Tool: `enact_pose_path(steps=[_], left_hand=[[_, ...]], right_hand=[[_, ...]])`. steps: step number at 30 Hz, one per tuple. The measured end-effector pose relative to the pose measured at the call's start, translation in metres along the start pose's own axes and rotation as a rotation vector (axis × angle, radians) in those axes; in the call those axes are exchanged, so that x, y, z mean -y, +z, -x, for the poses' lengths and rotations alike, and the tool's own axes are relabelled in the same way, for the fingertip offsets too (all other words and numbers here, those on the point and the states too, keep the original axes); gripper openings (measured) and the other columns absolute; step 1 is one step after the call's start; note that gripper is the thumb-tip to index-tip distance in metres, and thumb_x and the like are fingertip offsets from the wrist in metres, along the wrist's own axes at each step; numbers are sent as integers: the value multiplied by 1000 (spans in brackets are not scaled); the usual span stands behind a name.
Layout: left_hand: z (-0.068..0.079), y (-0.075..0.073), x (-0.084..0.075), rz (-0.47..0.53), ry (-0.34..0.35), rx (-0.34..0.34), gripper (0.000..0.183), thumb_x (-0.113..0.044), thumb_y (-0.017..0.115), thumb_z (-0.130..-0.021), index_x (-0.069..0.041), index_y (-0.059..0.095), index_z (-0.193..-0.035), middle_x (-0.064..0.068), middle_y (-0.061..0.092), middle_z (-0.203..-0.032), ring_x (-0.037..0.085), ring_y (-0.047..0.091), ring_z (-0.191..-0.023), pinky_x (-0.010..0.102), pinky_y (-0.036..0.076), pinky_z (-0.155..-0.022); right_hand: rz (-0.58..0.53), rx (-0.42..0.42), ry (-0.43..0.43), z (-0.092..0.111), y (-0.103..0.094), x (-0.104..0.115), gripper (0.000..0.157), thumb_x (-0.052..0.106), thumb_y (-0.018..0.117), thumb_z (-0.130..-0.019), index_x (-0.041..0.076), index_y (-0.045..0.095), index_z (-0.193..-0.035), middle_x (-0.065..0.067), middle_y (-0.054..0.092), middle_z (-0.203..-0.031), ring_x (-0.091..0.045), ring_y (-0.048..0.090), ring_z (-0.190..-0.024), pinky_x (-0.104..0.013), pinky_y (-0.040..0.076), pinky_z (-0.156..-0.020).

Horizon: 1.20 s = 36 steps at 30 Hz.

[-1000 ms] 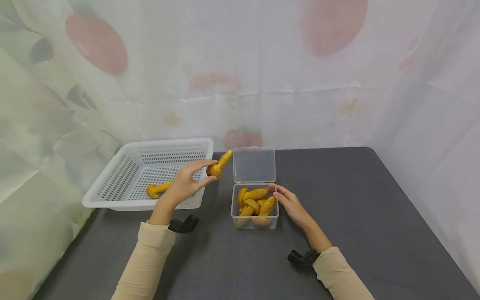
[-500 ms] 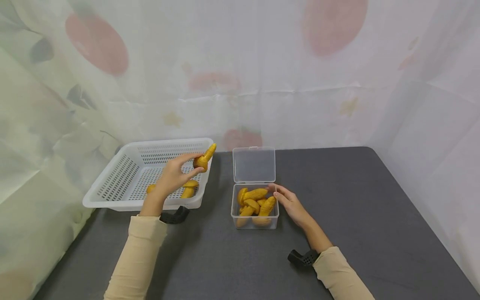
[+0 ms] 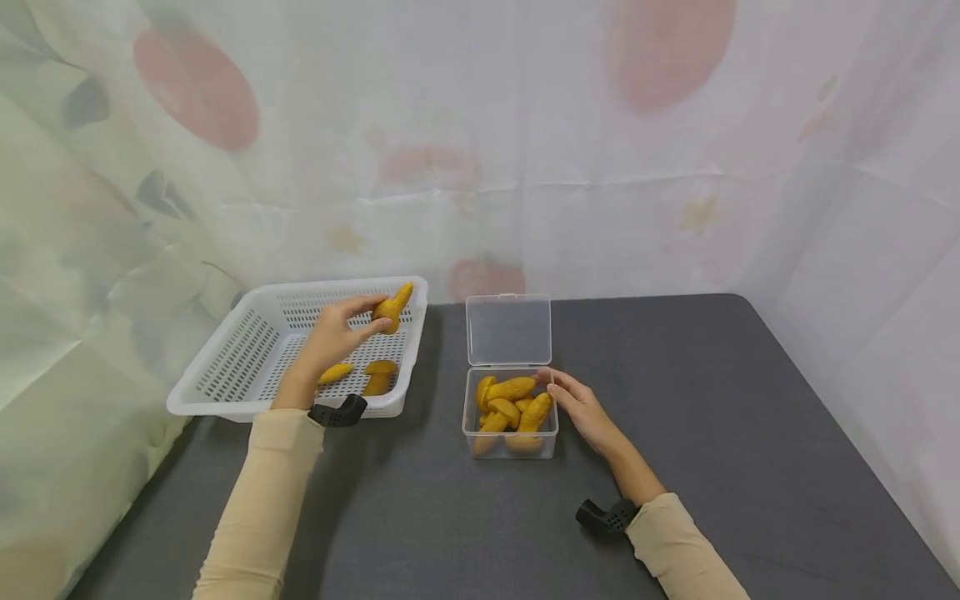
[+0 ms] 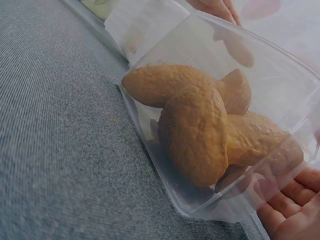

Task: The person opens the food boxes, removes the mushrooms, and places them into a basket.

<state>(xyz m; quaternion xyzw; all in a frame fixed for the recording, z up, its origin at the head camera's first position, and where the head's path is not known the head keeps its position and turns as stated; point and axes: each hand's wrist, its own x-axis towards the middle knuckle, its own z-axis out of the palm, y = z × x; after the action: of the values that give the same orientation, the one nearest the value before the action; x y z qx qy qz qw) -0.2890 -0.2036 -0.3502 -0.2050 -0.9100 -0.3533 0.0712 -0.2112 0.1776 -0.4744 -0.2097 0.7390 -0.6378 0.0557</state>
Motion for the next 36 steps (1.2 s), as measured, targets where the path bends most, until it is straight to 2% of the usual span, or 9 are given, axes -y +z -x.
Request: enact_pose_path(steps=[6, 9, 12, 15, 22, 27, 30, 32, 36], left_hand=[[-8, -6, 11, 30, -69, 36, 52, -31, 65, -92, -9, 53, -138, 15, 62, -132, 35, 53, -129, 53, 43, -110], [-12, -8, 14, 37, -102, 46, 52, -33, 62, -94, -9, 52, -138, 15, 60, -135, 35, 52, -131, 53, 42, -110], [-16, -10, 19, 17, -123, 56, 53, -35, 59, -96, -8, 49, -141, 16, 58, -138, 36, 51, -133, 52, 42, -111], [-17, -10, 22, -8, -154, 82, 55, -35, 54, -98, -6, 44, -144, 18, 52, -144, 37, 47, -136, 52, 41, -113], [-14, -9, 19, -6, -171, 110, 55, -34, 52, -99, -6, 41, -146, 17, 48, -148, 39, 45, -137, 52, 39, -114], [-10, -9, 10, -11, -147, 100, 54, -35, 54, -99, -9, 43, -145, 15, 52, -145, 36, 47, -136, 51, 39, -114], [-9, -10, 3, -23, -120, 92, 54, -36, 54, -99, -10, 44, -145, 14, 53, -144, 36, 49, -135, 52, 39, -113], [-8, -10, -1, -34, -103, 82, 53, -36, 53, -99, -10, 45, -144, 14, 54, -143, 35, 50, -133, 52, 40, -113], [-5, -8, -13, -32, -58, 61, 50, -32, 55, -98, -10, 48, -142, 14, 58, -139, 34, 53, -130, 52, 42, -111]], right_hand=[[-16, 1, 4, -1, 0, -1, 51, 25, 35, -106, -9, 35, -143, 16, 51, -130, 14, 47, -118, -4, 36, -97], [-9, 1, 6, -2, 0, 0, 51, 26, 35, -106, -9, 35, -144, -5, 51, -138, 15, 47, -118, -4, 37, -97], [0, 4, 9, -3, 1, 1, 52, 27, 35, -106, -8, 35, -144, -28, 42, -144, 15, 46, -119, -8, 38, -100], [9, 6, 14, -3, 2, 2, 52, 27, 34, -106, -8, 35, -144, -33, 38, -145, 16, 45, -119, -15, 40, -105], [21, -4, 12, -3, 3, 2, 51, 28, 35, -106, -7, 36, -144, -20, 45, -143, 15, 46, -119, -20, 41, -106], [4, -5, 6, -2, 2, 1, 51, 27, 36, -106, -8, 36, -143, 2, 50, -137, 14, 47, -118, -9, 39, -100], [0, -6, 4, -2, 2, 1, 51, 26, 36, -106, -8, 36, -143, 3, 50, -137, 15, 47, -118, -6, 38, -98], [10, -10, 5, -2, 2, 1, 51, 27, 36, -106, -8, 36, -143, -3, 50, -139, 15, 47, -118, -13, 41, -103], [21, -14, 9, -2, 2, 0, 50, 26, 35, -106, -7, 37, -143, -7, 50, -140, 16, 47, -117, -50, 37, -113]])
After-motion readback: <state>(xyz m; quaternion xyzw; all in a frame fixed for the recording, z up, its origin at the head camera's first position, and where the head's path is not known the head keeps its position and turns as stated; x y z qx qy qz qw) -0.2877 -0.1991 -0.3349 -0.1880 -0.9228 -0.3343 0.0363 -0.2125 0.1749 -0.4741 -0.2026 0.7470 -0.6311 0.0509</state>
